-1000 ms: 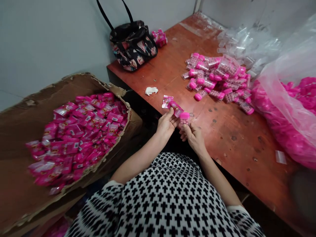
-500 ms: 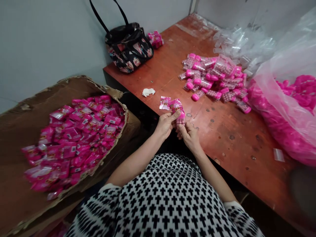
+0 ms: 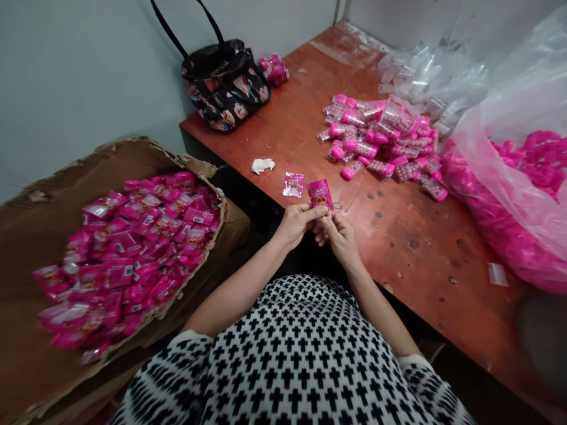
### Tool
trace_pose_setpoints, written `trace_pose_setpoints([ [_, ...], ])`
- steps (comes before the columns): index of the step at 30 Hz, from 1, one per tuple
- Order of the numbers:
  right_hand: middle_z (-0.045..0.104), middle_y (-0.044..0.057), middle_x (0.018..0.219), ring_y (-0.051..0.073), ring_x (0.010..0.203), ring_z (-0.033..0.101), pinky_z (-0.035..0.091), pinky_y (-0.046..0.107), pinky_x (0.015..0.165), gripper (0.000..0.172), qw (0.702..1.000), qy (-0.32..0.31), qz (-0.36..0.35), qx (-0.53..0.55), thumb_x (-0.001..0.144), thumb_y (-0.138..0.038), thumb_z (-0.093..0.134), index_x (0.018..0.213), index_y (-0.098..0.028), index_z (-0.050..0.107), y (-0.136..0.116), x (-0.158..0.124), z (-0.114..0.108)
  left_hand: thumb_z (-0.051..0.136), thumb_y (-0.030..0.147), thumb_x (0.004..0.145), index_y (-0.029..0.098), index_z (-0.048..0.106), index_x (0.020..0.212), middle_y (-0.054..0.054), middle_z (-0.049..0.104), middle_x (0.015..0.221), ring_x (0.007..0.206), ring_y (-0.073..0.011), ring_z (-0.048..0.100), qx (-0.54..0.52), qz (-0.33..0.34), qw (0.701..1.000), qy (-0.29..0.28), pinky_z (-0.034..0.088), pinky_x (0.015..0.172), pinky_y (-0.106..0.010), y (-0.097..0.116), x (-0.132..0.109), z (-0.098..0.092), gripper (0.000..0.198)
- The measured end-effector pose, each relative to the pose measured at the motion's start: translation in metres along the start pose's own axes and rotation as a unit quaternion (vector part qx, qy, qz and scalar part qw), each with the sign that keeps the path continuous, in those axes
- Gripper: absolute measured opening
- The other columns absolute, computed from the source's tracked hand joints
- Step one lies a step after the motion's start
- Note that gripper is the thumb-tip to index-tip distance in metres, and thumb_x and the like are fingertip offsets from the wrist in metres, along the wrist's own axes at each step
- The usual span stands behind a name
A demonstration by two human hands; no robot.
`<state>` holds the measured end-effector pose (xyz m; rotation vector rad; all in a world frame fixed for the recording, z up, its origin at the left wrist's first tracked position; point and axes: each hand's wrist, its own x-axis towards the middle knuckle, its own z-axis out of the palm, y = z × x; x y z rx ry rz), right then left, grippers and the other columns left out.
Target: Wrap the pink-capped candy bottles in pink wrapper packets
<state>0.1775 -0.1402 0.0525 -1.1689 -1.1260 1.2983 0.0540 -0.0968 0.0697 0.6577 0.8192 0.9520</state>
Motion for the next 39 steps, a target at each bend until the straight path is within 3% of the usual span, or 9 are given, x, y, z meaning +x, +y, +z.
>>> trace_pose_setpoints([
  [4,0.068,-0.002,0.076,0.011,0.058,0.065,0.056,0.024,0.054,0.037,0.996,-0.027,0.021,0.077,0.076,-0.042,0.068,0.102,-0.023,0.052,0.001,-0.001,0.0,0.082,0.031,0.056,0.009,0.064,0.063,-0.004,0.064,0.061,0.053,-0.0097,0.057,-0.054,0.001,0.998,0.032,0.047,0.053,-0.023,0.003,-0.001,-0.005,0.029],
  [11,0.065,-0.007,0.06,0.01,0.046,0.061,0.051,0.02,0.043,0.036,0.994,0.006,0.031,0.106,0.069,-0.04,0.075,0.084,-0.023,0.046,0.0,0.014,0.009,0.08,0.03,0.061,0.008,0.064,0.062,-0.005,0.063,0.058,0.052,-0.0119,0.058,-0.083,-0.003,0.996,-0.005,0.047,0.051,-0.025,-0.003,-0.018,-0.007,0.027],
  [14,0.068,-0.005,0.063,0.011,0.047,0.062,0.05,0.02,0.043,0.035,0.995,-0.012,0.029,0.092,0.071,-0.041,0.073,0.087,-0.023,0.048,-0.005,0.017,0.012,0.075,0.039,0.068,0.011,0.066,0.075,-0.01,0.072,0.081,0.078,-0.0195,0.068,-0.144,0.089,0.983,0.077,0.054,0.073,-0.032,0.011,-0.034,-0.021,0.03],
  [18,0.067,-0.004,0.062,0.01,0.047,0.061,0.048,0.02,0.042,0.029,0.998,-0.002,0.021,0.052,0.075,-0.044,0.068,0.082,-0.021,0.051,-0.007,0.019,0.009,0.043,0.068,0.08,0.016,0.065,0.101,-0.01,0.072,0.095,0.091,-0.0205,0.068,-0.169,0.269,0.919,0.232,0.051,0.09,-0.039,0.035,-0.043,-0.054,0.061],
  [20,0.066,-0.004,0.061,0.009,0.046,0.06,0.047,0.019,0.042,0.028,0.999,-0.002,0.022,0.029,0.077,-0.044,0.066,0.08,-0.02,0.053,-0.006,0.021,0.008,0.043,0.068,0.08,0.018,0.061,0.114,-0.011,0.071,0.102,0.096,-0.0214,0.067,-0.05,0.289,0.918,0.267,0.048,0.094,-0.042,0.037,-0.03,-0.067,0.063],
  [22,0.065,-0.004,0.062,0.009,0.046,0.059,0.046,0.019,0.042,0.027,1.0,-0.011,0.025,0.009,0.078,-0.045,0.065,0.08,-0.02,0.054,-0.007,0.022,0.008,0.056,0.057,0.079,0.019,0.061,0.118,-0.012,0.067,0.116,0.11,-0.0235,0.062,0.175,0.289,0.904,0.26,0.042,0.101,-0.043,0.031,-0.008,-0.074,0.055],
  [25,0.065,-0.003,0.064,0.008,0.048,0.059,0.046,0.019,0.044,0.027,0.999,-0.031,0.021,-0.024,0.079,-0.046,0.063,0.08,-0.019,0.056,-0.012,0.026,0.011,0.063,0.038,0.08,0.019,0.065,0.115,-0.01,0.056,0.133,0.131,-0.0267,0.043,0.5,0.276,0.795,0.204,0.026,0.112,-0.046,0.018,0.031,-0.077,0.039],
  [28,0.064,-0.003,0.063,0.008,0.049,0.058,0.046,0.02,0.046,0.027,0.998,-0.042,0.012,-0.051,0.08,-0.046,0.062,0.078,-0.019,0.056,-0.018,0.031,0.012,0.06,0.028,0.083,0.023,0.067,0.111,-0.006,0.054,0.135,0.137,-0.0286,0.034,0.621,0.259,0.719,0.176,0.015,0.115,-0.052,0.006,0.054,-0.076,0.029],
  [39,0.063,-0.002,0.066,0.01,0.056,0.056,0.045,0.023,0.055,0.027,0.992,-0.01,-0.027,-0.12,0.078,-0.045,0.062,0.076,-0.019,0.056,-0.008,0.08,0.013,0.06,0.024,0.08,0.027,0.073,0.086,-0.003,0.068,0.114,0.131,-0.0263,0.041,0.472,0.304,0.806,0.187,0.004,0.115,-0.051,-0.004,0.058,-0.073,0.015],
])
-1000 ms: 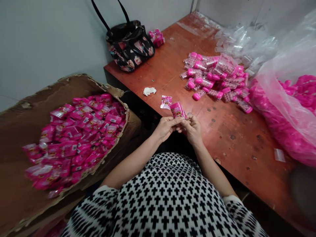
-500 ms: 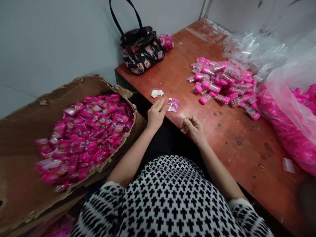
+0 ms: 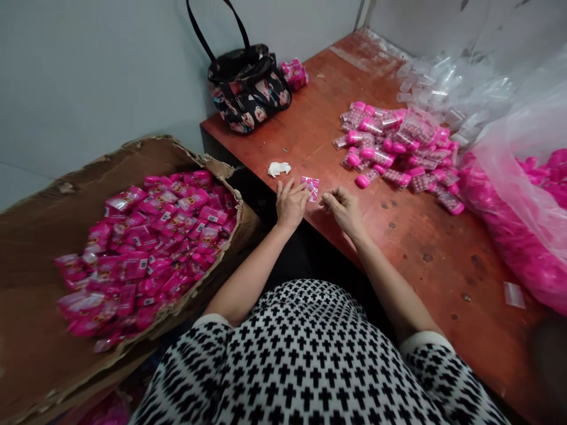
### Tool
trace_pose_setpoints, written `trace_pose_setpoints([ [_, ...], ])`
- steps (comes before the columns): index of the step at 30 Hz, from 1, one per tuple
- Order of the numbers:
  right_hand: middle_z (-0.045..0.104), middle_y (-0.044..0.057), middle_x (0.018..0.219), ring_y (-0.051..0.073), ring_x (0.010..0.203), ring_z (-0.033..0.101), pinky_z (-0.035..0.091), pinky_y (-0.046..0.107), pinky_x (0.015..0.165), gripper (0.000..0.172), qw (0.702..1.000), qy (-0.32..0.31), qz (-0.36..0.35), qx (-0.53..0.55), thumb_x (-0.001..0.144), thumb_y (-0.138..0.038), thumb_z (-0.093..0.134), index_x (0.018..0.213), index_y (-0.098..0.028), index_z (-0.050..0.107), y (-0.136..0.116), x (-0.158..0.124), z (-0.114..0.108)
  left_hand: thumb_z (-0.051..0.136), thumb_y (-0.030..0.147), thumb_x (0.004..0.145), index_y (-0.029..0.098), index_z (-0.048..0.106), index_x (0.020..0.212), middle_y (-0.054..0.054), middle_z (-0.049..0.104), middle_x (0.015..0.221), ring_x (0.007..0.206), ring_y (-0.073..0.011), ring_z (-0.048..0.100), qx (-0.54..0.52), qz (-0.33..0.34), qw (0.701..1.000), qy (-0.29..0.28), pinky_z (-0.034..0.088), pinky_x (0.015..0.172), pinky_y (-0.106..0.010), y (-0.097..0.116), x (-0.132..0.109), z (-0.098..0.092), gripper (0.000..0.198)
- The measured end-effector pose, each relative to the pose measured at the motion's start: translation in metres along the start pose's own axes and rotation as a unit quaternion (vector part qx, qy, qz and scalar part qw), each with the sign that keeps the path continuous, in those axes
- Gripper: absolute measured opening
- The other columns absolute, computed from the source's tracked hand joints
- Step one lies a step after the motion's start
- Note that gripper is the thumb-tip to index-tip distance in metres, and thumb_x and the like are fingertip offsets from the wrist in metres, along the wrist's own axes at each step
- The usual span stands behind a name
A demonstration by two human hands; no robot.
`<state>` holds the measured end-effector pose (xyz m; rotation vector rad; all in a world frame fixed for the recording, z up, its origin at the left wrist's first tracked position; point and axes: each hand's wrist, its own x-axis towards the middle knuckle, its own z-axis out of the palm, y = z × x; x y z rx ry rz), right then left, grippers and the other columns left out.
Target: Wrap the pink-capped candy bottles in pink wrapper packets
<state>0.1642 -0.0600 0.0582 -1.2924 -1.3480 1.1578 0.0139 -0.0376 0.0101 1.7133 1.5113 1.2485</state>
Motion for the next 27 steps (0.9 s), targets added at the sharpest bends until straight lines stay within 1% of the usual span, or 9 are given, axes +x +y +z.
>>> trace_pose_setpoints([
  [5,0.063,-0.001,0.066,0.01,0.057,0.056,0.044,0.024,0.056,0.024,1.0,-0.006,-0.007,0.002,0.079,-0.042,0.061,0.077,-0.018,0.057,0.0,-0.006,0.002,0.065,0.022,0.075,0.025,0.071,0.098,-0.006,0.057,0.132,0.137,-0.0299,0.031,0.031,0.007,0.999,-0.022,0.007,0.114,-0.052,0.005,0.004,-0.002,0.024],
  [10,0.063,-0.001,0.068,0.011,0.058,0.056,0.044,0.024,0.055,0.026,1.0,0.013,0.01,0.005,0.078,-0.044,0.061,0.076,-0.018,0.055,0.008,-0.004,0.0,0.063,0.02,0.078,0.026,0.073,0.089,-0.006,0.061,0.127,0.136,-0.0288,0.033,0.036,0.011,0.999,-0.011,0.007,0.114,-0.054,0.002,0.002,0.001,0.017],
  [14,0.063,-0.001,0.082,0.013,0.071,0.061,0.047,0.024,0.06,0.04,0.996,0.062,0.017,0.057,0.07,-0.045,0.068,0.098,-0.021,0.051,0.013,0.009,0.007,0.062,0.023,0.08,0.028,0.073,0.094,-0.004,0.058,0.131,0.138,-0.0254,0.032,-0.021,0.013,1.0,0.017,0.01,0.114,-0.052,0.007,-0.007,0.002,0.019],
  [17,0.06,-0.005,0.073,0.01,0.064,0.058,0.046,0.023,0.06,0.045,0.99,0.062,0.011,0.127,0.067,-0.04,0.071,0.101,-0.022,0.048,0.013,0.017,0.011,0.067,0.023,0.076,0.029,0.072,0.098,-0.004,0.059,0.13,0.134,-0.0224,0.038,-0.11,0.011,0.994,0.025,0.022,0.114,-0.044,0.023,-0.016,-0.003,0.023],
  [18,0.058,-0.007,0.068,0.009,0.06,0.056,0.045,0.022,0.059,0.044,0.988,0.06,0.01,0.141,0.067,-0.039,0.071,0.1,-0.022,0.048,0.012,0.019,0.01,0.071,0.024,0.072,0.029,0.071,0.101,-0.004,0.06,0.128,0.131,-0.0221,0.043,-0.152,-0.008,0.988,0.03,0.027,0.112,-0.041,0.029,-0.019,-0.006,0.029],
  [20,0.056,-0.009,0.063,0.008,0.055,0.053,0.044,0.021,0.056,0.043,0.987,0.044,0.013,0.151,0.066,-0.038,0.071,0.099,-0.022,0.048,0.011,0.019,0.008,0.077,0.029,0.066,0.026,0.071,0.103,-0.006,0.066,0.117,0.116,-0.0225,0.057,-0.248,-0.095,0.963,0.039,0.04,0.103,-0.037,0.039,-0.022,-0.01,0.038],
  [23,0.058,-0.008,0.066,0.009,0.058,0.055,0.045,0.022,0.057,0.042,0.991,-0.019,0.02,0.131,0.067,-0.036,0.071,0.101,-0.022,0.05,0.01,0.016,0.001,0.078,0.038,0.062,0.016,0.073,0.088,-0.007,0.072,0.088,0.082,-0.0193,0.068,-0.374,-0.25,0.893,-0.024,0.054,0.081,-0.033,0.046,-0.022,-0.012,0.035],
  [25,0.061,-0.005,0.07,0.012,0.062,0.058,0.047,0.025,0.06,0.038,0.995,-0.063,0.01,0.074,0.07,-0.036,0.069,0.101,-0.022,0.052,0.008,0.016,-0.008,0.081,0.037,0.058,0.011,0.072,0.076,-0.006,0.07,0.075,0.069,-0.0159,0.067,-0.416,-0.3,0.855,-0.075,0.056,0.07,-0.029,0.047,-0.021,-0.011,0.032],
  [27,0.065,-0.001,0.077,0.015,0.07,0.06,0.049,0.028,0.066,0.027,0.995,-0.073,-0.032,-0.057,0.078,-0.035,0.061,0.1,-0.02,0.056,0.005,0.021,-0.024,0.083,0.032,0.054,0.01,0.071,0.07,-0.006,0.069,0.07,0.063,-0.0137,0.065,-0.43,-0.327,0.838,-0.08,0.056,0.064,-0.026,0.047,-0.021,-0.01,0.03],
])
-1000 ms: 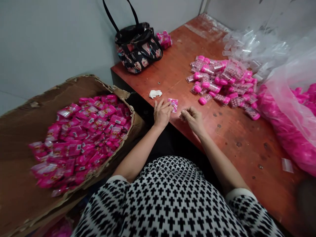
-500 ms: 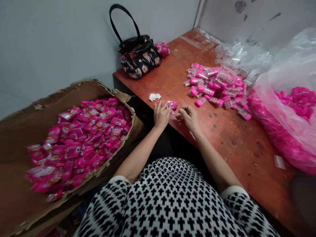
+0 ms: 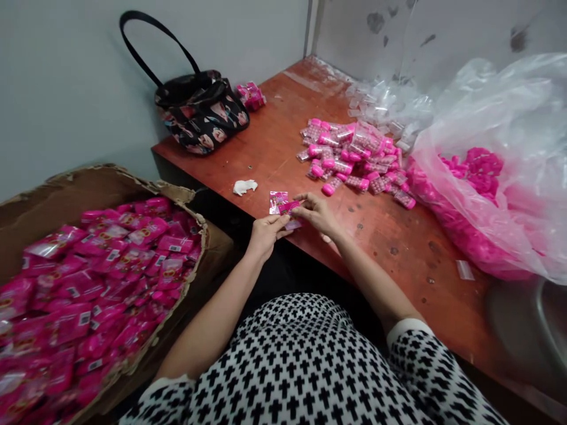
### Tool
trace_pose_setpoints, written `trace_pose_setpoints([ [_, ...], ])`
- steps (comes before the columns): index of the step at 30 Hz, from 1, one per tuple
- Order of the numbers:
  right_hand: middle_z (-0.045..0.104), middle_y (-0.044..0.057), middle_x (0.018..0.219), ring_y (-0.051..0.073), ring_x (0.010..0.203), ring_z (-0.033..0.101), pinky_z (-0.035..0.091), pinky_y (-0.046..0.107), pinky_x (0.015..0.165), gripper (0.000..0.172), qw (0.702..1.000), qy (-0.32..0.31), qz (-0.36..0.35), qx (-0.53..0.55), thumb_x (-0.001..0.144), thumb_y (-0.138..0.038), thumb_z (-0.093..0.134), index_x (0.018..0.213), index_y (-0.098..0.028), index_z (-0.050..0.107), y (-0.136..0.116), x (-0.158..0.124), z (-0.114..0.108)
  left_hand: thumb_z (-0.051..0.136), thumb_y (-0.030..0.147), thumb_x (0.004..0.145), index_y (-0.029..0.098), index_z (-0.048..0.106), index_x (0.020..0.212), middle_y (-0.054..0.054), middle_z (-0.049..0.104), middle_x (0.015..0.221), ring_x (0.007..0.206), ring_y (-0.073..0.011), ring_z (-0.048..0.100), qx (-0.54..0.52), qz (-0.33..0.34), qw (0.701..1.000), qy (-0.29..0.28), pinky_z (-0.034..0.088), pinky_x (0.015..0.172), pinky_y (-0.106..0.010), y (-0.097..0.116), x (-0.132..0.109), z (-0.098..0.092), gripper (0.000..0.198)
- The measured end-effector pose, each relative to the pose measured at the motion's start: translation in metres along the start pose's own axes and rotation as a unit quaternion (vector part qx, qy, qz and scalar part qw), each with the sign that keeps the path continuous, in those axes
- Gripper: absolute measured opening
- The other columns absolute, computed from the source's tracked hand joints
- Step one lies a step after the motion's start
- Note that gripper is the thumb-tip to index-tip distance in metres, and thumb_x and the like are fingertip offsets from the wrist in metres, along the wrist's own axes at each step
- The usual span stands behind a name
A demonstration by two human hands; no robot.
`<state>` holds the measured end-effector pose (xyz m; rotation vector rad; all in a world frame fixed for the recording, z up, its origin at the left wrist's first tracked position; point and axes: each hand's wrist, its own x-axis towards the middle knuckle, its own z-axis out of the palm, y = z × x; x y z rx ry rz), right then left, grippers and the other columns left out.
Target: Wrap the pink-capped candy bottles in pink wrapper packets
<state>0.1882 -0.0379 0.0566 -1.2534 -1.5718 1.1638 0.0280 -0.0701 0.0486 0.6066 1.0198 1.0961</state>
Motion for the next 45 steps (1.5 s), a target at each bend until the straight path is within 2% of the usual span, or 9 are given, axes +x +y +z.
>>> trace_pose_setpoints([
  [2,0.068,0.007,0.094,0.02,0.087,0.061,0.047,0.034,0.078,0.021,0.977,0.026,-0.047,-0.204,0.086,-0.028,0.05,0.101,-0.017,0.06,-0.001,0.007,-0.026,0.084,0.028,0.053,0.009,0.07,0.068,-0.006,0.069,0.066,0.059,-0.0128,0.065,-0.014,-0.014,0.999,0.025,0.055,0.059,-0.024,0.0,0.0,0.001,0.028],
  [6,0.05,0.017,0.136,0.032,0.123,0.041,0.037,0.046,0.092,0.036,0.83,0.018,-0.064,-0.555,0.089,-0.013,0.037,0.12,-0.014,0.056,0.002,0.023,-0.083,0.082,0.023,0.056,0.008,0.068,0.068,-0.006,0.069,0.065,0.059,-0.0127,0.065,-0.058,-0.039,0.996,0.051,0.054,0.059,-0.024,0.001,-0.003,0.004,0.023],
  [11,0.055,0.014,0.129,0.029,0.123,0.04,0.034,0.042,0.089,0.039,0.747,-0.068,-0.072,-0.657,0.091,-0.013,0.031,0.125,-0.017,0.05,0.015,0.03,-0.113,0.08,0.02,0.06,0.01,0.063,0.064,-0.005,0.068,0.066,0.056,-0.0103,0.063,-0.125,-0.069,0.987,0.079,0.052,0.055,-0.022,0.001,-0.005,0.01,0.02],
  [14,0.062,0.018,0.113,0.03,0.11,0.049,0.035,0.043,0.087,0.032,0.768,-0.016,-0.07,-0.636,0.093,-0.018,0.031,0.111,-0.012,0.057,0.017,0.021,-0.104,0.079,0.021,0.064,0.012,0.06,0.064,-0.002,0.066,0.067,0.058,-0.0093,0.062,-0.183,-0.065,0.976,0.102,0.053,0.059,-0.023,0.0,-0.004,0.012,0.021],
  [18,0.066,0.01,0.084,0.023,0.078,0.06,0.044,0.035,0.07,0.032,0.911,0.1,-0.027,-0.4,0.094,-0.039,0.034,0.094,-0.018,0.057,0.005,-0.016,-0.064,0.078,0.023,0.067,0.014,0.061,0.071,-0.001,0.067,0.07,0.066,-0.0115,0.066,-0.238,-0.065,0.961,0.125,0.055,0.07,-0.027,-0.001,-0.002,0.012,0.02],
  [21,0.062,0.0,0.064,0.016,0.051,0.057,0.045,0.028,0.051,0.035,0.99,0.054,0.038,-0.121,0.092,-0.053,0.035,0.089,-0.023,0.054,-0.008,-0.054,-0.019,0.077,0.025,0.068,0.013,0.062,0.077,-0.003,0.068,0.075,0.072,-0.0145,0.068,-0.262,-0.069,0.956,0.115,0.055,0.074,-0.029,-0.003,-0.002,0.014,0.021],
  [26,0.059,-0.004,0.058,0.011,0.043,0.057,0.046,0.022,0.04,0.032,0.993,0.091,0.073,-0.004,0.087,-0.054,0.046,0.086,-0.023,0.054,-0.018,-0.085,0.031,0.074,0.024,0.072,0.013,0.062,0.076,-0.002,0.067,0.071,0.065,-0.0113,0.065,-0.291,-0.069,0.948,0.108,0.054,0.07,-0.025,-0.003,-0.005,0.022,0.017],
  [37,0.061,-0.004,0.066,0.007,0.044,0.057,0.05,0.019,0.04,0.035,0.978,0.094,0.095,0.16,0.085,-0.053,0.05,0.091,-0.019,0.055,-0.008,-0.078,0.046,0.082,0.04,0.058,0.012,0.058,0.072,0.0,0.062,0.063,0.054,-0.0091,0.058,-0.199,0.013,0.98,0.019,0.045,0.055,-0.022,0.002,-0.019,0.03,0.039],
  [45,0.065,-0.002,0.069,0.01,0.052,0.062,0.055,0.023,0.05,0.032,0.987,0.16,0.032,0.001,0.089,-0.049,0.045,0.099,-0.021,0.056,0.001,-0.083,0.046,0.084,0.036,0.054,0.012,0.056,0.067,0.001,0.057,0.054,0.046,-0.0082,0.052,-0.128,-0.012,0.99,-0.058,0.042,0.047,-0.022,-0.002,-0.019,0.028,0.039],
])
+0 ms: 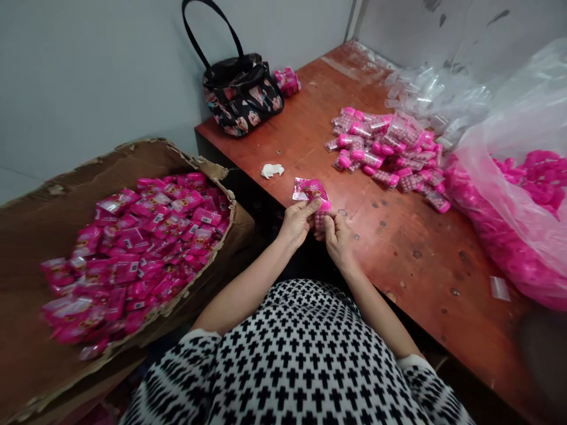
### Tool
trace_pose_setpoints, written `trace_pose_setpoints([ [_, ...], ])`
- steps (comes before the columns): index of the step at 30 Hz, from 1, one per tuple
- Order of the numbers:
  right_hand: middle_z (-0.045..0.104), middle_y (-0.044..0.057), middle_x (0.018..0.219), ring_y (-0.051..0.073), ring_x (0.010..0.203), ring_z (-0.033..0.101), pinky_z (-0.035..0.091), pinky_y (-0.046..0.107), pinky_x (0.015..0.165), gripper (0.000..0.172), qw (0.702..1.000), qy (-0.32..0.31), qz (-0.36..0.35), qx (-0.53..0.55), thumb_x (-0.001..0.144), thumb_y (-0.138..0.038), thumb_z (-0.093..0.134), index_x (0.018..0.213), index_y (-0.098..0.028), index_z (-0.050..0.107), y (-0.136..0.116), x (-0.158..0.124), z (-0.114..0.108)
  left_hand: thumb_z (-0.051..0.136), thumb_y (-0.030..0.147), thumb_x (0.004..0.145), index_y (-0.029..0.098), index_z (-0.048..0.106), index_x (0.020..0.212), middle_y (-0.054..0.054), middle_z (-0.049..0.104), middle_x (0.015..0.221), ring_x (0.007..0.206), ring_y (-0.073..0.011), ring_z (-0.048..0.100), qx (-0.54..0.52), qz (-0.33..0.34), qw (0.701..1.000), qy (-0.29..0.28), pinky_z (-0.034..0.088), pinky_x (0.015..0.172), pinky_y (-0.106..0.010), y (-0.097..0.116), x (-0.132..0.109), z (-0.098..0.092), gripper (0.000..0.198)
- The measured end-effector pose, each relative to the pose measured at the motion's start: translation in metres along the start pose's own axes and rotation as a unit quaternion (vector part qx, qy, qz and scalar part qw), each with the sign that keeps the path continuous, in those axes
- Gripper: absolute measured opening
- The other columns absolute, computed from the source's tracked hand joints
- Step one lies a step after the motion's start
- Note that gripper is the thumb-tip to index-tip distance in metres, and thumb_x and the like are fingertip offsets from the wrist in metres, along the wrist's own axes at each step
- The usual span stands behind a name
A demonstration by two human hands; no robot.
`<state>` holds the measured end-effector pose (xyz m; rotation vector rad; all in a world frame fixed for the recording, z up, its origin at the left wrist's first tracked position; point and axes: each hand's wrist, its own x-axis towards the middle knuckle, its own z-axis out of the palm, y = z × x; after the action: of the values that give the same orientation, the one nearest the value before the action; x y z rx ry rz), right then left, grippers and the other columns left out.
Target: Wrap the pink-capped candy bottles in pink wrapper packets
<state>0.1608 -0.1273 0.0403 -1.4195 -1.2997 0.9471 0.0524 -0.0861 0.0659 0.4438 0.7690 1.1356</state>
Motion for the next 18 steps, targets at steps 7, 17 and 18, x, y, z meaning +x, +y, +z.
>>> trace_pose_setpoints([
  [7,0.063,-0.002,0.066,0.009,0.045,0.058,0.049,0.02,0.041,0.032,0.978,-0.08,0.073,0.181,0.087,-0.051,0.049,0.091,-0.02,0.055,0.004,0.006,-0.002,0.083,0.037,0.054,0.011,0.056,0.058,0.001,0.056,0.052,0.044,-0.0094,0.053,0.086,0.004,0.996,-0.025,0.042,0.045,-0.023,0.006,0.006,-0.006,0.038],
  [17,0.062,-0.004,0.063,0.007,0.042,0.056,0.047,0.018,0.038,0.031,0.975,-0.017,0.079,0.205,0.08,-0.05,0.06,0.088,-0.02,0.054,-0.003,0.01,0.0,0.081,0.033,0.058,0.008,0.066,0.065,-0.003,0.062,0.058,0.05,-0.0101,0.056,0.099,-0.007,0.995,-0.031,0.047,0.052,-0.025,0.005,0.004,-0.005,0.03],
  [18,0.061,-0.005,0.062,0.007,0.04,0.055,0.045,0.018,0.035,0.033,0.968,-0.025,0.093,0.233,0.078,-0.05,0.061,0.087,-0.02,0.053,-0.004,0.011,0.001,0.081,0.034,0.058,0.008,0.066,0.065,-0.003,0.061,0.058,0.05,-0.01,0.055,0.1,-0.007,0.995,-0.028,0.046,0.05,-0.024,0.005,0.004,-0.005,0.031],
])
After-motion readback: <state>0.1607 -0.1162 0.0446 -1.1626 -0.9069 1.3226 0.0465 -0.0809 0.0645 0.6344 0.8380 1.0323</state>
